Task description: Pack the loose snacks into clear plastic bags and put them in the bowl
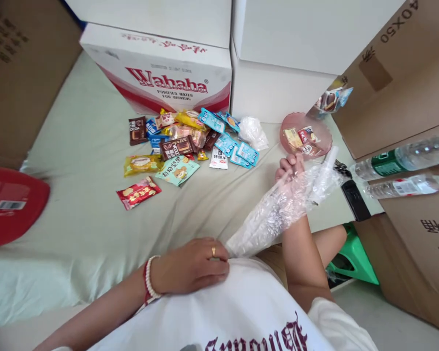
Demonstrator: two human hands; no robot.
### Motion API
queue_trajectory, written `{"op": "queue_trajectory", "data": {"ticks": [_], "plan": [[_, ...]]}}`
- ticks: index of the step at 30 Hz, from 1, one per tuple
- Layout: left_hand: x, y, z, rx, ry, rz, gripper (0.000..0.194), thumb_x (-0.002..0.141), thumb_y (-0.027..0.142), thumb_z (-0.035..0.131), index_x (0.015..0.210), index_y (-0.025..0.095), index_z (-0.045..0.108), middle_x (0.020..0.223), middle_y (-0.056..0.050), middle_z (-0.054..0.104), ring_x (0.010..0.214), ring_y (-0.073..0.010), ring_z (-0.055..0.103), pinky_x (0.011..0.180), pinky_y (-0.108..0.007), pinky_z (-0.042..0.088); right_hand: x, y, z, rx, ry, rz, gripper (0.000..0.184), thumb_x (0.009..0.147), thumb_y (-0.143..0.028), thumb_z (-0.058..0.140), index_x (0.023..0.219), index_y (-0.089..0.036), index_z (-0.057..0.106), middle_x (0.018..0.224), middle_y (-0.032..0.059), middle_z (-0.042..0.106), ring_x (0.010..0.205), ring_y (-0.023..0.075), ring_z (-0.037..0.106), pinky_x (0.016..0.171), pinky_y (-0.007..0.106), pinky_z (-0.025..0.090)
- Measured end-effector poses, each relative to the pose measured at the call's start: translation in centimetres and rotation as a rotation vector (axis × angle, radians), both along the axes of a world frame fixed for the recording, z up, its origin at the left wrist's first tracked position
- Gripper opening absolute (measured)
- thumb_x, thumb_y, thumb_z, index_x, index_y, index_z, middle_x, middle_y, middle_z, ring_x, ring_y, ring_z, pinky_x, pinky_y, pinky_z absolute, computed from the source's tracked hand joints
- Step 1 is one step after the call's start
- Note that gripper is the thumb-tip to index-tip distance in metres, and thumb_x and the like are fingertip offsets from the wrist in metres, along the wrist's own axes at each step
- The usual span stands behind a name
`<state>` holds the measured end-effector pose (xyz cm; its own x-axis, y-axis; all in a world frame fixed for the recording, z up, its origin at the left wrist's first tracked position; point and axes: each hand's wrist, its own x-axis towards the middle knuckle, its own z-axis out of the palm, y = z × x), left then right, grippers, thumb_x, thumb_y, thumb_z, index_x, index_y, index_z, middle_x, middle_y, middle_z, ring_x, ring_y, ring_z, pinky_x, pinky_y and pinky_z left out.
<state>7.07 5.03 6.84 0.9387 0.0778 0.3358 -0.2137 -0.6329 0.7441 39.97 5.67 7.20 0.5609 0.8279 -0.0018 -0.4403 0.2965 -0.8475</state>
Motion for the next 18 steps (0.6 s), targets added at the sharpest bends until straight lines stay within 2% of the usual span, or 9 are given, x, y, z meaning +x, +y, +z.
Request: {"op": "queue_trajectory", "data": {"ticks": [1,2,6,8,11,14,15,16,18], "plan": [[-0.1,-0.1,0.2,-0.033,0.041,0.016,0.014,0.099,0.026,0.055,0.096,0.022,0.068,0.093,-0.007,0.071,0.079,-0.0171,0.063,0.071,-0.029,0.047,-0.2,0.3,-0.1,0.008,-0.025,0.034,0.025,0.09,-0.044,0.07,0.082,-0.027,0.053,0.076,-0.0025,0.049,0.056,0.0121,0.034,0.04,0.022,0.03],[0.0,0.0,0.4,-0.098,0.057,0.087,0.017,0.1,0.028,0.054,0.095,0.022,0.069,0.092,-0.007,0.07,0.079,-0.0175,0.064,0.071,-0.029,0.048,-0.6,0.5,-0.2,0.02,-0.061,0.065,0.025,0.09,-0.047,0.069,0.083,-0.028,0.053,0.077,-0.0018,0.049,0.057,0.0129,0.034,0.04,0.023,0.03],[1.4,1.8,1.3,-0.387,-0.097,0.701,0.021,0.097,0.028,0.058,0.08,0.023,0.07,0.073,-0.005,0.064,0.07,-0.0181,0.056,0.068,-0.03,0.043,-3.3,0.9,-0.9,0.017,-0.195,0.136,0.028,0.086,-0.054,0.071,0.09,-0.031,0.055,0.085,-0.0001,0.051,0.06,0.014,0.034,0.042,0.025,0.027],[2.9,2.6,1.8,-0.469,-0.2,0.891,0.019,0.094,0.029,0.064,0.076,0.023,0.07,0.07,-0.004,0.061,0.068,-0.0183,0.051,0.067,-0.03,0.04,-4.5,0.8,-0.9,-0.009,-0.246,0.15,0.031,0.084,-0.055,0.071,0.089,-0.03,0.053,0.087,-0.0002,0.05,0.059,0.0133,0.032,0.041,0.025,0.025],[6.2,3.0,2.1,-0.53,-0.255,0.938,0.01,0.086,0.033,0.074,0.089,0.023,0.073,0.082,-0.004,0.063,0.075,-0.0189,0.053,0.072,-0.03,0.042,-5.7,0.2,-0.6,-0.052,-0.297,0.155,0.032,0.085,-0.055,0.07,0.086,-0.029,0.051,0.086,-0.0011,0.049,0.057,0.0118,0.031,0.041,0.023,0.026],[9.8,2.9,0.9,-0.545,-0.206,0.906,0.045,0.067,0.036,0.09,0.104,0.022,0.07,0.102,-0.007,0.065,0.095,-0.0236,0.058,0.085,-0.033,0.045,-6.5,-0.5,-0.1,-0.06,-0.243,0.133,0.033,0.083,-0.052,0.074,0.085,-0.028,0.051,0.085,-0.0024,0.051,0.055,0.0095,0.031,0.04,0.021,0.028],[10.8,2.9,0.3,-0.566,-0.176,0.883,0.046,0.065,0.036,0.091,0.102,0.021,0.069,0.103,-0.007,0.065,0.098,-0.0245,0.059,0.086,-0.034,0.045,-6.5,-0.6,-0.1,-0.067,-0.209,0.136,0.033,0.082,-0.05,0.076,0.085,-0.028,0.052,0.086,-0.0028,0.052,0.054,0.0088,0.031,0.04,0.02,0.028],[11.6,2.9,-0.4,-0.608,-0.141,0.851,0.038,0.067,0.035,0.089,0.095,0.02,0.068,0.098,-0.006,0.065,0.095,-0.0236,0.059,0.084,-0.033,0.045,-6.5,-0.7,-0.3,-0.081,-0.173,0.151,0.032,0.08,-0.048,0.078,0.086,-0.028,0.054,0.087,-0.0028,0.055,0.054,0.0082,0.033,0.04,0.02,0.029],[12.4,2.9,-1.9,-0.735,-0.081,0.799,0.021,0.081,0.035,0.077,0.082,0.02,0.062,0.078,-0.001,0.06,0.077,-0.0179,0.056,0.072,-0.028,0.042,-6.0,-0.7,-0.9,-0.136,-0.095,0.208,0.031,0.076,-0.042,0.081,0.091,-0.028,0.059,0.093,-0.0016,0.062,0.058,0.0078,0.043,0.045,0.019,0.038]]}}
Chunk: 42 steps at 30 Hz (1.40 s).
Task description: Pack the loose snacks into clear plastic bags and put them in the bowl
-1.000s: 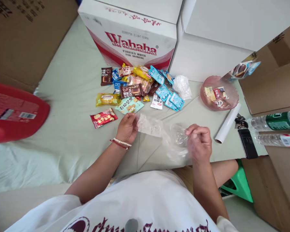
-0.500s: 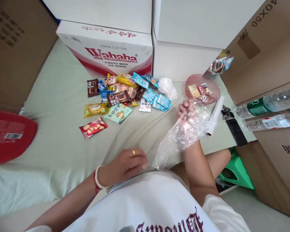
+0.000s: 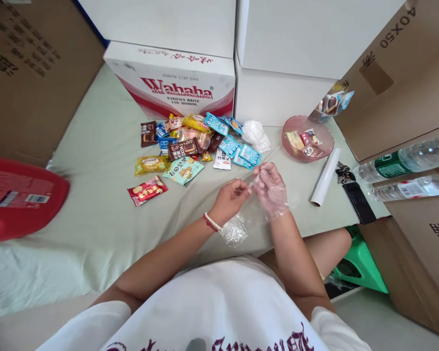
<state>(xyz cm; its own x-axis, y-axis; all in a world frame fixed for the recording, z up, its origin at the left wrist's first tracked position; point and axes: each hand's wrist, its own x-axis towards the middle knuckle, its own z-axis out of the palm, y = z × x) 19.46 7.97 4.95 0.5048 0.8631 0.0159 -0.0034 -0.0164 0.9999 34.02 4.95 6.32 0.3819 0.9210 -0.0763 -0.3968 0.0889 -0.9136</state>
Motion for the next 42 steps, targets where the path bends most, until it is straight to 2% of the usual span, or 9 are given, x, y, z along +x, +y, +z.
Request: {"op": "queue_trajectory", "data": {"ticks": [3,8,11,15,18,24,31,37,42], "plan": [[-0.6,0.4,-1.8,-0.167,-0.058,0.094,0.023,0.092,0.038,0.064,0.079,0.021,0.055,0.062,0.006,0.047,0.058,-0.012,0.042,0.058,-0.023,0.033,1.8,-0.4,-1.5,-0.143,0.105,-0.078,0.033,0.064,-0.029,0.085,0.089,-0.023,0.064,0.093,0.0006,0.067,0.07,0.0093,0.056,0.058,0.02,0.05],[-3.1,1.2,-3.8,-0.375,-0.195,0.373,0.032,0.089,0.044,0.071,0.078,0.022,0.051,0.059,0.008,0.042,0.051,-0.0089,0.035,0.049,-0.021,0.027,2.2,-3.6,-3.0,-0.199,-0.008,-0.543,0.023,0.067,-0.024,0.079,0.083,-0.021,0.063,0.072,-0.0045,0.056,0.054,0.0059,0.044,0.043,0.016,0.033],[-3.7,1.2,-4.4,-0.461,-0.256,0.43,0.039,0.089,0.057,0.067,0.079,0.021,0.055,0.053,0.01,0.034,0.045,-0.0076,0.029,0.043,-0.02,0.022,-1.3,-4.9,-2.9,-0.201,-0.229,-0.311,0.016,0.082,-0.034,0.072,0.094,-0.024,0.068,0.078,-0.002,0.06,0.058,0.0089,0.047,0.046,0.02,0.038],[-3.9,0.8,-4.0,-0.535,-0.337,0.345,0.053,0.082,0.069,0.068,0.096,0.017,0.069,0.053,0.009,0.035,0.043,-0.0061,0.029,0.04,-0.02,0.023,-6.2,-3.5,-3.1,-0.264,-0.483,0.054,0.04,0.083,-0.049,0.074,0.114,-0.025,0.067,0.11,0.0073,0.066,0.085,0.017,0.06,0.062,0.027,0.051],[-4.5,0.5,-3.2,-0.611,-0.389,0.209,0.063,0.079,0.069,0.072,0.113,0.016,0.07,0.053,0.01,0.038,0.042,-0.0054,0.028,0.038,-0.019,0.022,-7.6,-1.5,-3.6,-0.305,-0.391,0.11,0.058,0.074,-0.051,0.081,0.122,-0.025,0.063,0.112,0.0065,0.065,0.075,0.0132,0.056,0.059,0.025,0.047],[-7.1,1.0,-2.5,-0.755,-0.446,0.112,0.066,0.081,0.062,0.075,0.129,0.019,0.064,0.055,0.012,0.034,0.04,-0.0028,0.019,0.037,-0.016,0.017,-6.4,-0.1,-3.3,-0.368,-0.024,0.264,0.041,0.065,-0.047,0.09,0.087,-0.019,0.069,0.062,-0.0068,0.049,0.05,0.0056,0.03,0.046,0.022,0.023],[-10.1,1.9,-2.7,-0.815,-0.484,0.182,0.066,0.079,0.061,0.077,0.132,0.024,0.062,0.058,0.012,0.034,0.039,-0.0024,0.017,0.035,-0.014,0.014,-4.0,-0.5,-3.1,-0.339,-0.029,0.168,0.035,0.067,-0.045,0.09,0.079,-0.021,0.066,0.068,-0.0049,0.053,0.057,0.0081,0.041,0.051,0.021,0.036],[-9.5,0.9,-1.9,-0.741,-0.461,0.05,0.07,0.083,0.065,0.071,0.138,0.023,0.059,0.057,0.01,0.035,0.042,-0.0037,0.019,0.037,-0.015,0.016,-8.0,0.1,-2.6,-0.344,-0.032,0.406,0.06,0.067,-0.053,0.09,0.116,-0.026,0.067,0.109,0.0043,0.072,0.095,0.0197,0.067,0.082,0.033,0.055],[-10.0,0.6,-1.8,-0.726,-0.451,0.053,0.07,0.084,0.066,0.07,0.138,0.024,0.059,0.059,0.01,0.037,0.043,-0.0042,0.018,0.037,-0.015,0.015,-8.0,0.6,-2.5,-0.392,0.071,0.462,0.046,0.063,-0.043,0.094,0.097,-0.02,0.073,0.078,-0.0013,0.069,0.064,0.0123,0.059,0.064,0.026,0.049]]}}
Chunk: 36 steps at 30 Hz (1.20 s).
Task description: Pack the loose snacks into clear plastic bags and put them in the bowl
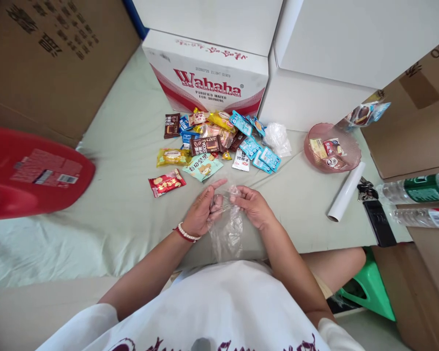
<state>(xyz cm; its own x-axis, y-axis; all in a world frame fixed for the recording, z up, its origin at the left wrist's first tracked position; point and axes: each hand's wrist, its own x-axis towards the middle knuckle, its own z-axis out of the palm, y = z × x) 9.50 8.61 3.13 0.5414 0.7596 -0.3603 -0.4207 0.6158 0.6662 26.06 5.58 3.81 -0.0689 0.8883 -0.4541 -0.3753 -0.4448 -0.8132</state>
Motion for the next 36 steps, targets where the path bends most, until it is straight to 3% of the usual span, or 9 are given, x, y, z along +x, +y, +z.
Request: {"op": "queue_trajectory", "data": {"ticks": [3,7,12,17,23,28,31,34,36], "plan": [[-1.0,0.3,-0.1,-0.006,0.029,0.048,0.07,0.083,0.065,0.071,0.137,0.025,0.058,0.059,0.01,0.037,0.043,-0.0041,0.019,0.037,-0.014,0.015,2.1,0.0,-0.1,0.01,-0.033,-0.073,0.039,0.061,-0.037,0.095,0.088,-0.02,0.074,0.072,-0.004,0.063,0.057,0.0082,0.049,0.057,0.023,0.044],[-1.9,0.5,-0.2,0.002,0.045,0.087,0.068,0.083,0.066,0.07,0.135,0.024,0.059,0.058,0.011,0.036,0.042,-0.0039,0.019,0.037,-0.014,0.015,3.7,-0.2,0.1,0.097,-0.044,-0.193,0.031,0.066,-0.037,0.092,0.081,-0.022,0.069,0.076,-0.0035,0.062,0.068,0.01,0.055,0.067,0.023,0.05],[-1.3,0.1,0.1,0.027,-0.004,0.042,0.069,0.085,0.066,0.068,0.138,0.025,0.056,0.059,0.01,0.04,0.041,-0.0036,0.018,0.036,-0.014,0.016,1.0,-0.2,-0.1,-0.002,0.006,-0.117,0.046,0.072,-0.055,0.086,0.104,-0.025,0.071,0.102,0.0033,0.073,0.089,0.0173,0.067,0.078,0.031,0.056],[-0.9,0.0,0.2,0.042,-0.004,0.028,0.07,0.085,0.066,0.068,0.139,0.023,0.054,0.061,0.009,0.045,0.041,-0.0033,0.02,0.036,-0.014,0.018,-1.0,0.2,-0.6,-0.062,0.06,-0.075,0.049,0.063,-0.044,0.094,0.099,-0.018,0.073,0.075,-0.0012,0.069,0.066,0.0116,0.061,0.06,0.022,0.047],[-2.5,0.9,-0.1,0.007,0.041,0.091,0.064,0.087,0.066,0.066,0.135,0.025,0.055,0.062,0.009,0.046,0.039,-0.003,0.024,0.036,-0.013,0.019,2.4,0.3,-0.4,-0.101,0.082,-0.18,0.041,0.055,-0.029,0.098,0.085,-0.018,0.072,0.065,-0.0061,0.062,0.053,0.0067,0.05,0.05,0.02,0.043],[-3.0,1.3,-0.3,0.014,0.099,0.115,0.063,0.086,0.065,0.067,0.134,0.025,0.056,0.061,0.009,0.047,0.039,-0.0029,0.024,0.036,-0.013,0.019,4.8,-0.2,0.0,-0.008,0.051,-0.212,0.034,0.062,-0.03,0.096,0.082,-0.02,0.069,0.08,-0.0025,0.07,0.07,0.0105,0.062,0.067,0.023,0.052],[-3.1,1.4,-0.4,-0.001,0.142,0.07,0.064,0.087,0.065,0.067,0.135,0.025,0.055,0.062,0.009,0.047,0.038,-0.003,0.025,0.036,-0.014,0.018,5.6,-0.2,0.0,0.003,0.074,-0.151,0.036,0.068,-0.038,0.092,0.088,-0.021,0.067,0.101,0.0035,0.075,0.081,0.0167,0.068,0.072,0.03,0.056],[-3.2,1.9,-0.7,-0.05,0.198,0.046,0.06,0.088,0.065,0.064,0.132,0.025,0.056,0.061,0.009,0.045,0.038,-0.0025,0.024,0.036,-0.013,0.015,6.3,-0.1,-0.2,-0.027,0.058,-0.059,0.039,0.072,-0.045,0.088,0.09,-0.021,0.063,0.094,0.005,0.076,0.066,0.0138,0.063,0.059,0.025,0.049],[-3.4,2.4,-0.9,-0.081,0.236,0.04,0.056,0.089,0.065,0.062,0.13,0.026,0.056,0.06,0.009,0.044,0.037,-0.0025,0.023,0.036,-0.013,0.014,6.9,0.0,-0.4,-0.01,0.03,0.046,0.047,0.073,-0.046,0.088,0.106,-0.022,0.064,0.094,0.0043,0.076,0.058,0.0094,0.056,0.052,0.021,0.04]]}}
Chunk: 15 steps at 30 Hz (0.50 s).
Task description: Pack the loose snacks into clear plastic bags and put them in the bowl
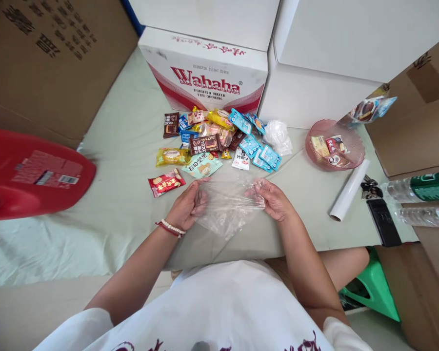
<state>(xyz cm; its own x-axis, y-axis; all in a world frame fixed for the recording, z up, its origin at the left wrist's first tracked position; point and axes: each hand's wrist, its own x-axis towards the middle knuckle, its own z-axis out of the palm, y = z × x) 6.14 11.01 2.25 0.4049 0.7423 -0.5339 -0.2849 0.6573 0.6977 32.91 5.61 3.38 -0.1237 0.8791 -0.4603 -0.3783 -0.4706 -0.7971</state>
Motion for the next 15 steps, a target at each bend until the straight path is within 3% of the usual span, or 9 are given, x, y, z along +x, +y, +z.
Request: {"op": "queue_trajectory", "data": {"ticks": [3,4,6,8,10,13,15], "plan": [[-0.1,0.8,0.0,-0.028,0.046,-0.004,0.056,0.089,0.066,0.061,0.13,0.027,0.055,0.059,0.009,0.045,0.036,-0.0032,0.025,0.036,-0.013,0.014,1.1,0.0,-0.3,0.043,-0.047,0.294,0.08,0.067,-0.039,0.093,0.135,-0.024,0.055,0.099,0.0044,0.076,0.067,0.0104,0.06,0.06,0.021,0.041],[-0.2,1.0,0.1,-0.031,0.064,0.002,0.058,0.089,0.066,0.061,0.13,0.026,0.055,0.059,0.009,0.045,0.037,-0.0035,0.026,0.037,-0.014,0.013,1.6,0.1,-0.3,0.047,-0.078,0.389,0.082,0.065,-0.037,0.094,0.136,-0.022,0.056,0.096,0.0036,0.076,0.072,0.0121,0.063,0.065,0.023,0.043],[-0.4,1.4,0.4,-0.029,0.099,0.007,0.062,0.087,0.07,0.061,0.129,0.024,0.055,0.058,0.009,0.044,0.037,-0.0038,0.025,0.038,-0.015,0.012,2.5,0.1,-0.4,0.038,-0.165,0.488,0.067,0.065,-0.036,0.093,0.123,-0.018,0.065,0.085,0.0004,0.072,0.076,0.0139,0.063,0.073,0.025,0.044],[-0.8,1.7,0.6,0.007,0.137,-0.028,0.068,0.083,0.074,0.062,0.127,0.022,0.055,0.058,0.009,0.045,0.038,-0.0039,0.024,0.038,-0.017,0.012,3.5,0.2,-0.2,0.038,-0.265,0.453,0.046,0.068,-0.038,0.091,0.102,-0.017,0.07,0.079,-0.002,0.068,0.072,0.0121,0.059,0.073,0.025,0.044],[-1.4,1.8,0.7,0.099,0.221,-0.11,0.072,0.072,0.071,0.075,0.12,0.019,0.059,0.062,0.008,0.05,0.043,-0.0044,0.03,0.041,-0.018,0.018,4.1,0.3,0.0,0.083,-0.342,0.345,0.036,0.071,-0.04,0.09,0.09,-0.017,0.07,0.079,-0.0026,0.065,0.072,0.0111,0.056,0.074,0.025,0.043],[-2.2,1.5,0.6,0.262,0.388,-0.332,0.062,0.053,0.055,0.092,0.094,0.016,0.068,0.067,0.005,0.056,0.055,-0.0079,0.045,0.051,-0.02,0.032,4.2,0.1,0.4,0.183,-0.361,0.169,0.029,0.075,-0.039,0.088,0.083,-0.019,0.068,0.083,-0.0016,0.064,0.081,0.0126,0.057,0.081,0.026,0.044],[-2.5,1.0,0.6,0.32,0.416,-0.409,0.052,0.053,0.054,0.092,0.08,0.015,0.069,0.069,0.003,0.06,0.064,-0.0118,0.053,0.059,-0.024,0.04,3.6,0.0,0.4,0.185,-0.269,0.07,0.029,0.075,-0.04,0.088,0.085,-0.02,0.068,0.094,0.0008,0.068,0.091,0.015,0.061,0.087,0.029,0.047]]}}
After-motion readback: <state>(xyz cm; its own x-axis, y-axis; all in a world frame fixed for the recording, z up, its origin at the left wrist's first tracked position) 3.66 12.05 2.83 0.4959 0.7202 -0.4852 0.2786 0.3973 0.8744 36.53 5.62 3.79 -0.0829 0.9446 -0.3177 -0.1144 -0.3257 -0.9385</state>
